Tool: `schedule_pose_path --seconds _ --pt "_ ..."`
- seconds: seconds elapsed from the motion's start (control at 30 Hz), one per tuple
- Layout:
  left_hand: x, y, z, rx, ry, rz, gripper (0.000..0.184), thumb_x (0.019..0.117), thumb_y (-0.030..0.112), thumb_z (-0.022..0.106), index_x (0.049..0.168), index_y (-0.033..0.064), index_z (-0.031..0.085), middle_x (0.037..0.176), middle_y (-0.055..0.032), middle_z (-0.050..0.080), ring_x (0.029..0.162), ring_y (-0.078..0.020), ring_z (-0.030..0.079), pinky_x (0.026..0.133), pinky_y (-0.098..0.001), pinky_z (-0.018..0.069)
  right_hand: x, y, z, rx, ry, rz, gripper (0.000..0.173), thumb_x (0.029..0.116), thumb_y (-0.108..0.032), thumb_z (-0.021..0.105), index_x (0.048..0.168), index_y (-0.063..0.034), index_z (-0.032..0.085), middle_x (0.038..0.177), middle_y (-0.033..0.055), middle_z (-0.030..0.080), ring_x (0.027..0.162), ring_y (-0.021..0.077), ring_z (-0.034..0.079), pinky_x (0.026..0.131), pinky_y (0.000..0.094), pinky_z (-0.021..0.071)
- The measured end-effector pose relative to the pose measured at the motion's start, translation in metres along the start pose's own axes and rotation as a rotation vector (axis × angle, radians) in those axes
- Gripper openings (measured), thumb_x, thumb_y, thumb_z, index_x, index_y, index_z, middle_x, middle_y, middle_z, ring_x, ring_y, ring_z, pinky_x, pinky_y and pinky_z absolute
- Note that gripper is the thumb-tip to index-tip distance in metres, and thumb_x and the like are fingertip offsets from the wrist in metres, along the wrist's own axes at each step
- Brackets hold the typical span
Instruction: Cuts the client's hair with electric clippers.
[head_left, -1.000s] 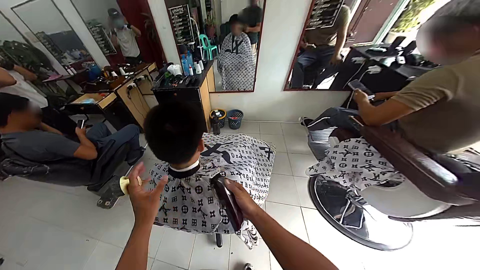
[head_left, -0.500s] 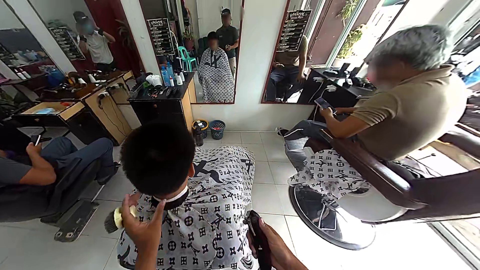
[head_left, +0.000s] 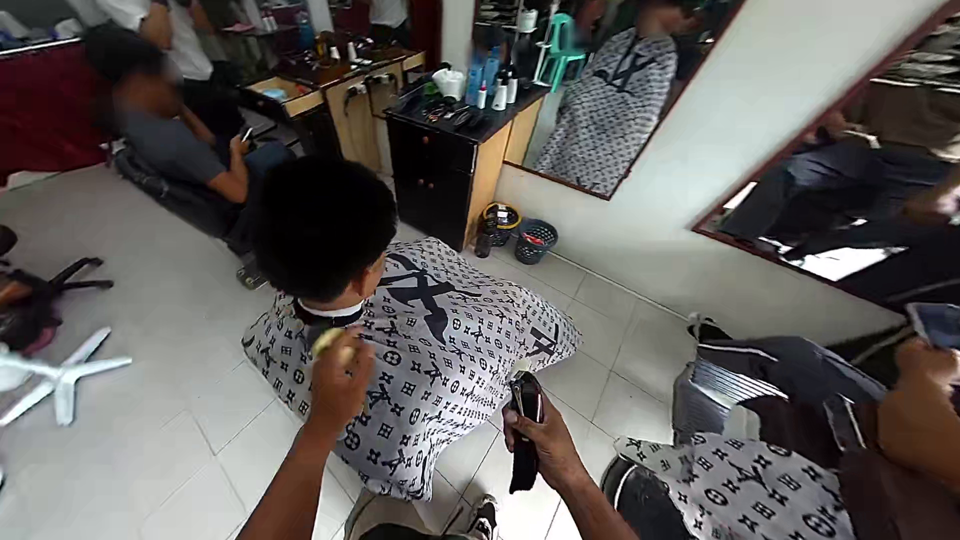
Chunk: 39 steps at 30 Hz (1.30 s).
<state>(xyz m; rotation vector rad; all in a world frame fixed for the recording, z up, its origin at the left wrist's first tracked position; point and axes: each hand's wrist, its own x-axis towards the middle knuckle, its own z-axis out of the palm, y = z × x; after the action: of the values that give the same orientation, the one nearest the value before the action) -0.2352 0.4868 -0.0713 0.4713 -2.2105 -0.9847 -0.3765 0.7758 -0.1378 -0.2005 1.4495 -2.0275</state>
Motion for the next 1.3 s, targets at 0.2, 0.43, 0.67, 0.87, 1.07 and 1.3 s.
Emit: schedule_pose_path --seconds 0.2,0.43,0.67,0.87,1.07,1.3 --pt "0.069 0.051 0.045 -0.295 -0.246 0.081 0.029 0.0986 0.014 0.062 0.121 -0.0031 0.069 0.094 -0.0104 0.075 0.080 -0.0129 0.070 0.075 -0.0312 0.0585 0.024 -0.020 0.004 -0.087 -0.078 -0.044 0.047 0.0980 -0.042 0.052 0.123 -0.0027 0.044 0.070 0.0000 0.065 0.049 0.0102 0.061 0.046 0.0255 0.0552" --pt "0.106 0.051 0.065 -0.471 -0.214 -0.262 0.029 0.1002 0.013 0.062 0.127 0.0019 0.063 0.094 -0.0053 0.072 0.069 -0.0072 0.065 0.057 -0.0217 0.0523 0.055 -0.034 0.031 0.002 -0.154 0.093 0.076 0.1054 -0.057 0.000 0.105 -0.0032 0.055 0.071 0.0071 0.068 0.049 0.0139 0.060 0.045 0.0268 0.0538" --pt "0.071 0.076 0.055 0.007 -0.100 -0.098 0.027 0.1006 0.021 0.062 0.119 0.0031 0.072 0.103 -0.0079 0.074 0.089 -0.0144 0.070 0.080 -0.0323 0.0574 0.146 -0.083 0.069 -0.006 -0.450 0.078 0.050 0.0970 -0.044 0.047 0.127 -0.0038 0.045 0.078 0.0023 0.067 0.060 0.0124 0.066 0.054 0.0286 0.0582" --pt "0.073 0.059 0.052 0.657 0.605 0.013 0.021 0.0961 0.023 0.070 0.108 0.0086 0.079 0.099 -0.0167 0.074 0.088 -0.0324 0.072 0.073 -0.0522 0.0569 0.203 -0.111 0.134 -0.326 -0.826 0.120 0.030 0.1079 -0.022 0.044 0.120 0.0022 0.057 0.085 0.0064 0.065 0.066 0.0128 0.065 0.063 0.0300 0.0593" --pt "0.077 0.064 0.044 0.547 0.630 -0.314 0.019 0.0967 0.024 0.072 0.105 0.0084 0.079 0.093 -0.0153 0.074 0.090 -0.0327 0.070 0.082 -0.0578 0.0523 0.211 -0.110 0.165 -0.467 -0.976 0.108 0.032 0.1077 -0.028 0.052 0.110 0.0018 0.063 0.083 0.0086 0.064 0.070 0.0136 0.064 0.068 0.0313 0.0571" --pt "0.074 0.067 0.038 0.578 0.609 -0.405 0.019 0.0977 0.024 0.071 0.105 0.0084 0.078 0.091 -0.0136 0.072 0.088 -0.0316 0.068 0.082 -0.0569 0.0508 0.211 -0.097 0.170 -0.430 -0.978 0.047 0.036 0.1080 -0.030 0.052 0.119 0.0028 0.061 0.093 0.0126 0.065 0.079 0.0172 0.065 0.075 0.0351 0.0573"
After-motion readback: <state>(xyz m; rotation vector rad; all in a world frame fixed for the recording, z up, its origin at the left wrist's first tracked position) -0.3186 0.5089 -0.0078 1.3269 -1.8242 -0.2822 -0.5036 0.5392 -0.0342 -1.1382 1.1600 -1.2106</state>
